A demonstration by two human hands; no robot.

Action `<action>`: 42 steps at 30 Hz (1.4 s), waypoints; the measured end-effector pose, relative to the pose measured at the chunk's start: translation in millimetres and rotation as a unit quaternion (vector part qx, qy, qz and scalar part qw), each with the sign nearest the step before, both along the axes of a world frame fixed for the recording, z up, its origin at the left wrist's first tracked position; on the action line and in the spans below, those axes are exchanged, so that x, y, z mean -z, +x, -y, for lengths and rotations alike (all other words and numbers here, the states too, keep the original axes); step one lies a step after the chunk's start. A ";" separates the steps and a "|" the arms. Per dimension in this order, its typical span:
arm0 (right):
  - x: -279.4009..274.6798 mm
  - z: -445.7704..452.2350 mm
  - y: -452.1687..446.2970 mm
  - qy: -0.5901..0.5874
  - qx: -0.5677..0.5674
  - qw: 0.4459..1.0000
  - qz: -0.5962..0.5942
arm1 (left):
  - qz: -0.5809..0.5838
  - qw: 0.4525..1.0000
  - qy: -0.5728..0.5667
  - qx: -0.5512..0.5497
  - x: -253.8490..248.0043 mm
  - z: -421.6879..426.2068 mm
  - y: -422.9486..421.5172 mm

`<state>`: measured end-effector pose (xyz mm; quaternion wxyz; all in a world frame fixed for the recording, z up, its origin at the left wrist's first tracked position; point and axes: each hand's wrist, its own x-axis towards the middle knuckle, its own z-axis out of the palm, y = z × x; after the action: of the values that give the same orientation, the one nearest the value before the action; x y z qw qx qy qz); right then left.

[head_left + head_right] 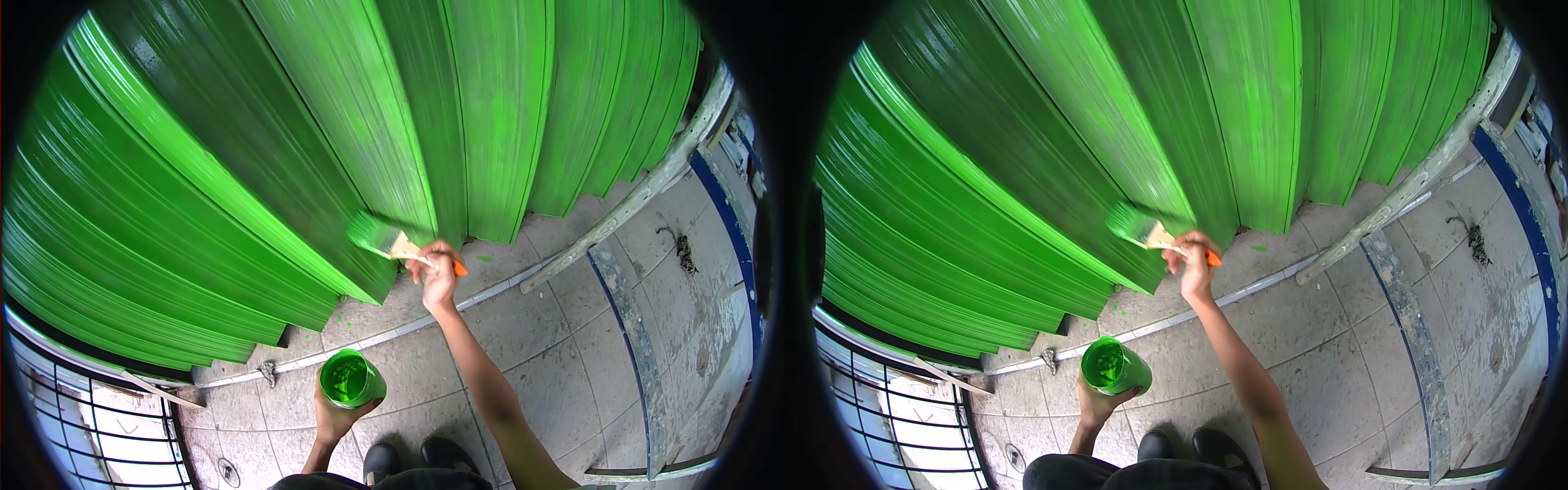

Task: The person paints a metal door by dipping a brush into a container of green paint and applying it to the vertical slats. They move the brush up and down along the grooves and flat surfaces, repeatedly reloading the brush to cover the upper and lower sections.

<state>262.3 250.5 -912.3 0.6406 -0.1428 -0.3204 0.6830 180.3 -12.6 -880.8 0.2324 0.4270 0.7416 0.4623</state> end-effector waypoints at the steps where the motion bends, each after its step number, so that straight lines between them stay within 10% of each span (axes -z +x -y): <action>1: 20.6 4.3 4.0 -0.010 0.008 0.999 0.033 | 0.002 1.000 0.005 -0.002 -1.2 0.6 0.3; 6: 54.9 11.4 15.6 -0.064 0.004 0.987 0.150 | -0.001 1.000 0.004 0.002 3.7 2.1 -0.8; 15: -124.5 6.4 5.6 0.069 0.014 0.993 -0.096 | 0.002 1.000 -0.007 0.009 2.8 1.2 0.9; 27: 46.6 28.2 14.4 -0.072 0.013 0.989 0.128 | 0.007 1.000 -0.009 0.011 1.1 1.1 0.2; 36: -115.3 12.6 3.1 0.053 0.016 0.998 -0.025 | 0.005 1.000 -0.011 0.010 6.4 1.7 -1.5; 42: -39.6 14.3 -10.0 0.010 0.008 0.999 -0.050 | 0.010 1.000 0.006 0.001 1.8 -1.2 -2.1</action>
<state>252.3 236.2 -872.7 0.6629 -0.1042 -0.2935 0.6809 178.2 -11.5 -882.6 0.2376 0.4244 0.7363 0.4704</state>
